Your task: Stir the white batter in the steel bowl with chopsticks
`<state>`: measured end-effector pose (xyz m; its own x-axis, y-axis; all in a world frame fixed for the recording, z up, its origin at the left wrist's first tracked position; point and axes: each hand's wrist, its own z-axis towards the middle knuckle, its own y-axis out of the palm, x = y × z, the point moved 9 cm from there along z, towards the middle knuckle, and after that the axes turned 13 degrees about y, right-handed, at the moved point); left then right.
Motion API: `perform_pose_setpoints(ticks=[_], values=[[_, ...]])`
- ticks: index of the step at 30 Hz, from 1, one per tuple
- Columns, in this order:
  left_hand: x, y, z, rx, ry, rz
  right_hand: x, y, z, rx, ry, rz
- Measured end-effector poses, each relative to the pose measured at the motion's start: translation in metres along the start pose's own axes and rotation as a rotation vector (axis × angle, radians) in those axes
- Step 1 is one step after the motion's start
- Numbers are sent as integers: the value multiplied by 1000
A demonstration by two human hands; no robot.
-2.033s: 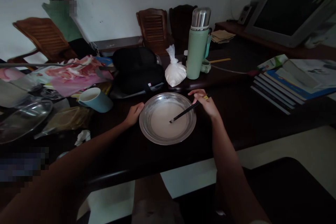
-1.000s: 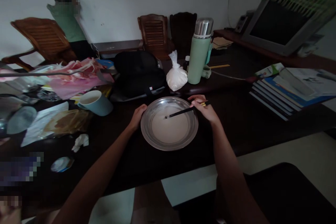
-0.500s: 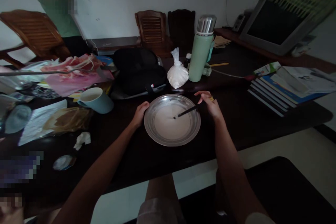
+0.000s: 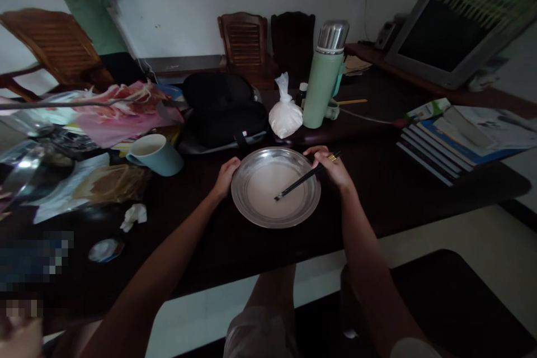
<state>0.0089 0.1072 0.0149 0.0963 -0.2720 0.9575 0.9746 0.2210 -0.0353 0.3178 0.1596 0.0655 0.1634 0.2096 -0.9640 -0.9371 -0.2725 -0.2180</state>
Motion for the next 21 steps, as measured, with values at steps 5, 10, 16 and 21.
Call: perform_pose_setpoints(ticks=[5,10,16,21], values=[[0,0,0,-1,24,-3,-3,11,1,-22,-14,-73],[3,1,0,7,43,10,5,-10,1,76,-19,44],[5,2,0,29,69,-1,-5,16,2,-65,-39,-78],[5,2,-1,18,63,-4,0,-4,3,80,-47,-9]])
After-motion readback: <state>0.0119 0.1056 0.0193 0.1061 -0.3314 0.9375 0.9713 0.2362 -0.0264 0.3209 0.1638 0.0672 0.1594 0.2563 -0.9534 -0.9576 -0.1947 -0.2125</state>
